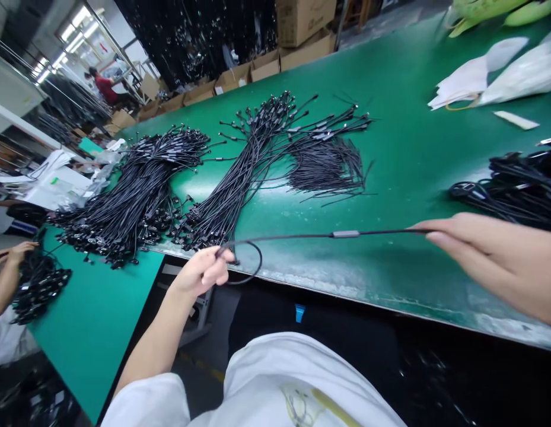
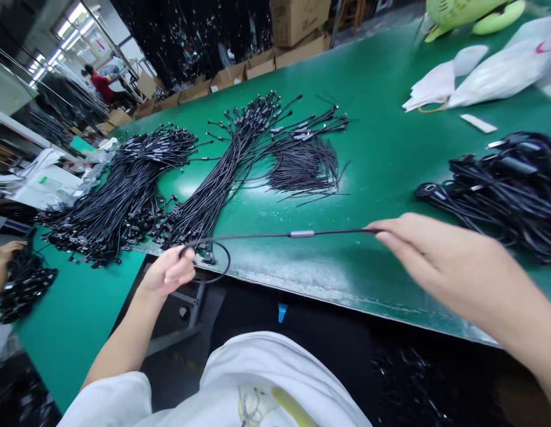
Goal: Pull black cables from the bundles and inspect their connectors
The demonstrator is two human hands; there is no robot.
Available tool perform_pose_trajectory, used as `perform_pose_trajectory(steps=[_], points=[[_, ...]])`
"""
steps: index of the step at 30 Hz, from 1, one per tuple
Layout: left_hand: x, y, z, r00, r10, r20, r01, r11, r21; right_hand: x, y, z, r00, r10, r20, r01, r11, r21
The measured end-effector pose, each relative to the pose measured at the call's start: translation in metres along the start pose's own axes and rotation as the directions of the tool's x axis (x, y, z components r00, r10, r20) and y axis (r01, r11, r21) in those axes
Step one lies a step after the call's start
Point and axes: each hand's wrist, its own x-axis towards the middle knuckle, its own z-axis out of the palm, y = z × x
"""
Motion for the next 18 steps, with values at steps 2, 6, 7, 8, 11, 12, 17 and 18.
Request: perform_pose_trajectory(steps=[2,6,7,8,11,12,17,18], points=[[0.009,-0.001,0.009,0.972,0.136,-0.19,-0.145,0.989,-0.036,-0.007,-0.027,0.007,0.996,-0.093,0.015,0.093,0.995,-0.027],[0.036,-0.02,0.047,0.932,0.316,-0.178,-0.245,0.911,0.333,-0.017,-0.1,0.003,0.897,-0.396,0.195,0.366,0.915,0.172],[0.041,-0.027,0.058,0.946,0.315,-0.079,-0.249,0.859,0.447,-0.015,-0.114,-0.002,0.847,-0.475,0.24,0.403,0.867,0.294],[0.044,-0.034,0.068,0.96,0.278,0.03,-0.251,0.809,0.532,-0.011,-0.125,-0.006,0.815,-0.517,0.26,0.396,0.826,0.402],[0.044,-0.05,0.085,0.96,0.093,0.262,-0.228,0.803,0.55,0.01,-0.135,-0.015,0.875,-0.429,0.223,0.229,0.774,0.59],[0.043,-0.053,0.087,0.957,0.07,0.28,-0.205,0.847,0.49,0.016,-0.132,-0.014,0.919,-0.35,0.182,0.167,0.763,0.624],[0.052,-0.061,0.093,0.988,0.142,0.065,-0.147,0.986,0.082,0.025,-0.123,0.022,0.992,0.115,-0.05,-0.032,0.616,0.787],[0.055,-0.064,0.096,0.991,0.132,0.027,-0.133,0.99,0.037,0.024,-0.126,0.032,0.986,0.165,-0.002,-0.088,0.539,0.837]])
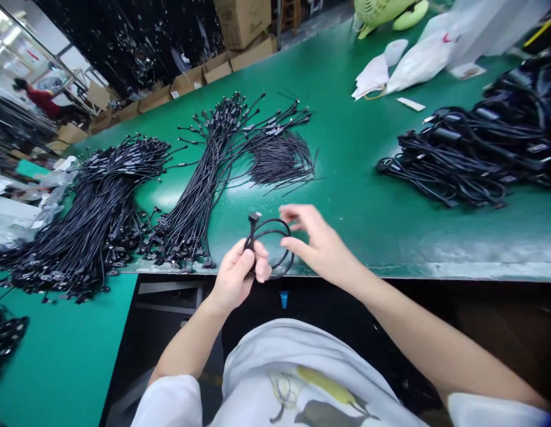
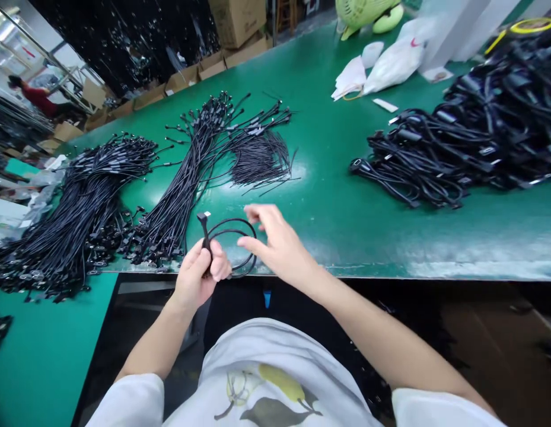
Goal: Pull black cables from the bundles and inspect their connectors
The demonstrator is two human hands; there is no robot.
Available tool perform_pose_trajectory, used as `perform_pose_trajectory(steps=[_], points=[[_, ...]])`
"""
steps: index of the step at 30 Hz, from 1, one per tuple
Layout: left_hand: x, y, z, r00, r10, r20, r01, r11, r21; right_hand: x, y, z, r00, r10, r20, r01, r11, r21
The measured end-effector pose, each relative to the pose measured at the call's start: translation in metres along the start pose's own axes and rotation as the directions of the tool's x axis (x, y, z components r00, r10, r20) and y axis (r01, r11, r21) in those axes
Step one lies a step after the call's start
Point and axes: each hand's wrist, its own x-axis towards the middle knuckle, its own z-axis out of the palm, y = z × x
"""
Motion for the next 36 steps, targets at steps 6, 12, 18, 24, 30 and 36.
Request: perform_pose_trajectory(steps=[6,12,18,24,30,36], points=[[0.009,-0.029,0.016,0.994,-0.097,-0.052,0.081,0.966,-0.245,-0.008,0.012,0.028,0.939,0.34,0.04,-0.311,0.797,0.519],[0.005,-0.032,0.007,0.997,-0.065,-0.04,0.064,0.998,-0.024,-0.008,0.003,0.027,0.895,0.399,0.198,-0.393,0.497,0.774],[0.004,-0.031,-0.005,0.97,-0.214,0.117,0.128,0.855,0.502,-0.021,-0.003,0.043,0.936,0.31,0.166,-0.337,0.659,0.673],[0.004,-0.024,0.001,0.898,-0.305,0.316,0.147,0.887,0.438,-0.012,-0.01,0.04,0.905,0.392,0.166,-0.364,0.512,0.778],[-0.007,-0.021,0.018,0.832,-0.455,0.317,0.503,0.86,-0.087,-0.001,-0.007,0.027,0.908,0.229,0.352,-0.416,0.599,0.684],[-0.009,-0.027,0.03,0.876,-0.443,0.19,0.479,0.842,-0.247,0.0,-0.003,0.03,0.943,0.258,0.209,-0.332,0.723,0.606]])
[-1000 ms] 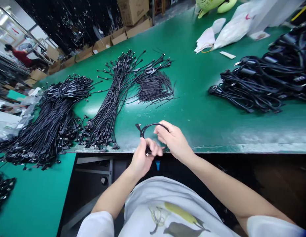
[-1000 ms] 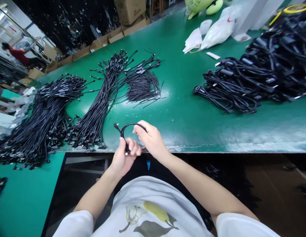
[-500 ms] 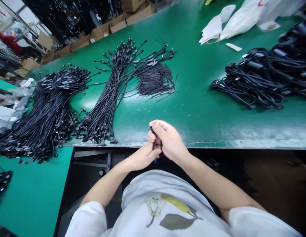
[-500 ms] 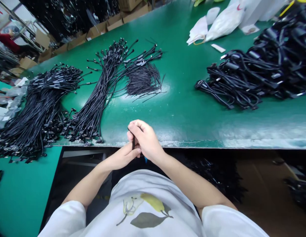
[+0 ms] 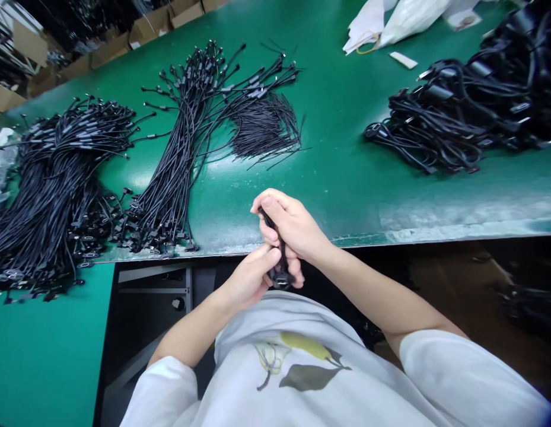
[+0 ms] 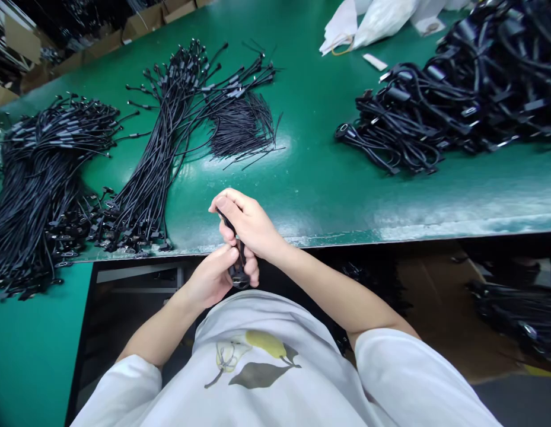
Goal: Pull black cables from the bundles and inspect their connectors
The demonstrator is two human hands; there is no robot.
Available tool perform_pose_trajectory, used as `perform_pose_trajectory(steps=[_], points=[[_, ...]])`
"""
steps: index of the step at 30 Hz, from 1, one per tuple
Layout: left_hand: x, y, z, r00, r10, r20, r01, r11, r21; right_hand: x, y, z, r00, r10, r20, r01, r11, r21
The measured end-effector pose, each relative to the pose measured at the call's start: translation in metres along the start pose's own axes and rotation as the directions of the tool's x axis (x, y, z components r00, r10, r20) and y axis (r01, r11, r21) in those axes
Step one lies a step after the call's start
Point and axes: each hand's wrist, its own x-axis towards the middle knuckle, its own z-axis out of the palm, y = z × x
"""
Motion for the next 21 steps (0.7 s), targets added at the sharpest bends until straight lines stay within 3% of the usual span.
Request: perform_pose_trajectory(steps=[3,6,11,14,16,18,19,20,21], points=[[0.003,-0.004,0.001,0.998,0.015,-0.065,-0.021,0.996,-0.092,0.0,0.0,-0.001,0.999,-0.026,-0.025,0.025,0.999,-0.04],[0.005,-0.002,0.0,0.999,-0.029,-0.023,0.026,0.988,-0.155,0.001,-0.001,-0.006,0.999,0.028,0.033,-0.03,0.998,0.048],[0.009,0.005,0.0,0.999,-0.041,-0.011,0.04,0.991,-0.125,0.008,-0.009,-0.013,0.985,0.13,0.112,-0.157,0.948,0.277],[0.012,0.004,0.001,0.994,-0.107,0.007,0.107,0.989,-0.106,0.01,-0.013,-0.014,0.977,0.156,0.146,-0.194,0.934,0.301],[0.013,0.004,-0.002,0.995,-0.102,-0.009,0.102,0.994,-0.025,0.01,-0.016,-0.018,0.982,0.142,0.128,-0.164,0.968,0.187],[0.014,0.007,-0.009,0.998,-0.004,-0.055,0.014,0.982,0.186,0.008,-0.019,-0.025,0.999,-0.026,0.046,0.032,0.991,-0.126],[0.013,0.01,-0.014,0.994,0.071,-0.08,-0.038,0.935,0.354,0.005,-0.02,-0.029,0.984,-0.174,0.042,0.177,0.919,-0.351],[0.013,0.014,-0.018,0.983,0.154,-0.098,-0.077,0.836,0.543,0.002,-0.021,-0.033,0.942,-0.317,0.112,0.323,0.757,-0.568],[0.012,0.019,-0.023,0.968,0.231,-0.099,-0.091,0.69,0.718,-0.002,-0.022,-0.037,0.879,-0.406,0.249,0.448,0.525,-0.724]])
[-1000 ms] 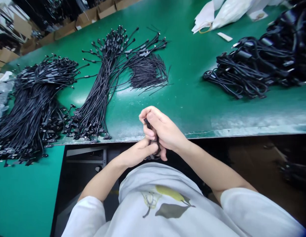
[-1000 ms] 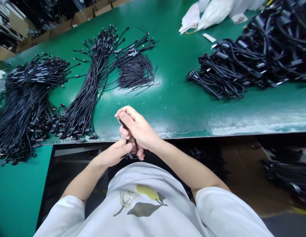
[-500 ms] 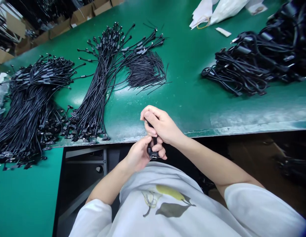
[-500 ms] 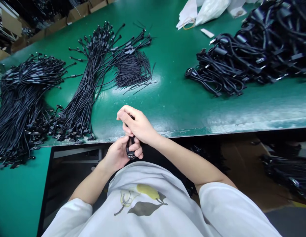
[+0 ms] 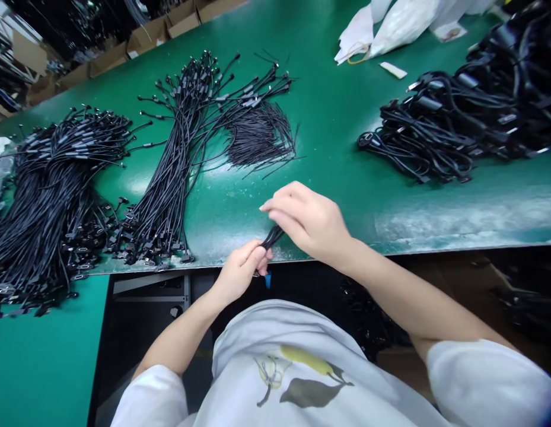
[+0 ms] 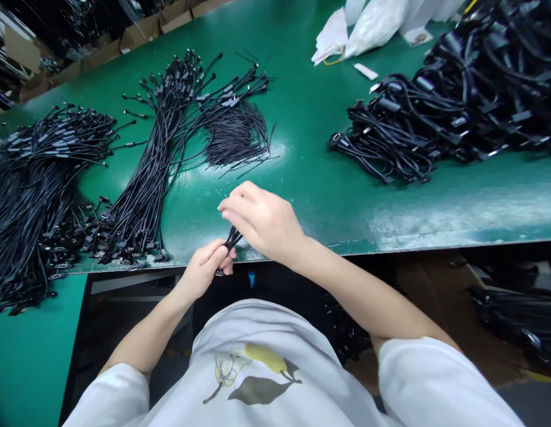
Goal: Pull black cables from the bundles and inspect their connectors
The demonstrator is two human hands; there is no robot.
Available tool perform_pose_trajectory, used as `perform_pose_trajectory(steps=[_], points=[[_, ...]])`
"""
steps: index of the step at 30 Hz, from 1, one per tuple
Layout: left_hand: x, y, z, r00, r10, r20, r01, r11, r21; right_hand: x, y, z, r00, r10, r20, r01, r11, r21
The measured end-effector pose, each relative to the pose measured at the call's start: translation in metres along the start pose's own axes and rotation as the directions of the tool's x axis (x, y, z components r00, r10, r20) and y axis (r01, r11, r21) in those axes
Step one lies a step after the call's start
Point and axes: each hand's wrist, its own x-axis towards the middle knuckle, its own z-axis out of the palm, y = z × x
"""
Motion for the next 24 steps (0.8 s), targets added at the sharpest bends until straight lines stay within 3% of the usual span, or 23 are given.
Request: perform_pose_trajectory(steps=[1,2,3,5,7,10,13,15,18,19,20,22,23,24], points=[[0.0,0.0,-0.006,0.998,0.052,-0.029,-0.045,0.976,0.212,-0.005,0.0,-0.003,0.985,-0.156,0.08,0.17,0.961,-0.219],[0.001,0.001,-0.011,0.995,0.094,-0.031,-0.075,0.92,0.384,-0.011,0.0,-0.004,0.947,-0.249,0.203,0.31,0.869,-0.384],[0.001,0.001,-0.014,0.993,0.121,-0.012,-0.098,0.86,0.501,-0.017,0.0,-0.004,0.905,-0.274,0.325,0.41,0.765,-0.496],[0.001,0.001,-0.016,0.991,0.119,0.054,-0.128,0.796,0.592,-0.027,0.0,-0.002,0.854,-0.216,0.473,0.497,0.602,-0.625],[0.002,0.0,-0.017,0.992,0.075,0.102,-0.119,0.818,0.563,-0.031,0.0,-0.001,0.829,-0.156,0.537,0.532,0.513,-0.673],[0.004,-0.001,-0.019,0.982,-0.001,0.189,-0.068,0.932,0.357,-0.027,-0.001,-0.004,0.764,-0.179,0.62,0.624,0.449,-0.64],[0.008,0.0,-0.023,0.96,-0.035,0.278,-0.01,0.987,0.159,-0.019,-0.003,-0.008,0.716,-0.179,0.675,0.66,0.488,-0.571],[0.01,0.001,-0.024,0.964,-0.041,0.262,-0.007,0.983,0.181,-0.012,-0.001,-0.011,0.711,-0.096,0.696,0.6,0.598,-0.531],[0.01,0.001,-0.023,0.987,0.005,0.163,-0.066,0.928,0.366,0.006,0.011,-0.026,0.674,0.002,0.739,0.388,0.85,-0.357],[0.009,0.001,-0.023,0.99,0.024,0.138,-0.078,0.911,0.405,0.016,0.019,-0.033,0.691,0.016,0.722,0.281,0.915,-0.289],[0.008,0.0,-0.023,0.993,0.033,0.116,-0.078,0.909,0.409,0.028,0.029,-0.04,0.744,0.052,0.666,0.167,0.951,-0.261],[0.009,-0.003,-0.025,0.998,0.012,0.067,-0.032,0.952,0.303,0.056,0.055,-0.051,0.883,0.231,0.409,-0.067,0.924,-0.375],[0.01,-0.004,-0.026,1.0,0.001,0.03,-0.007,0.98,0.2,0.069,0.069,-0.054,0.913,0.333,0.236,-0.182,0.849,-0.496],[0.011,-0.006,-0.028,1.0,-0.007,-0.012,0.008,0.998,0.07,0.082,0.083,-0.055,0.909,0.407,0.096,-0.272,0.751,-0.602]])
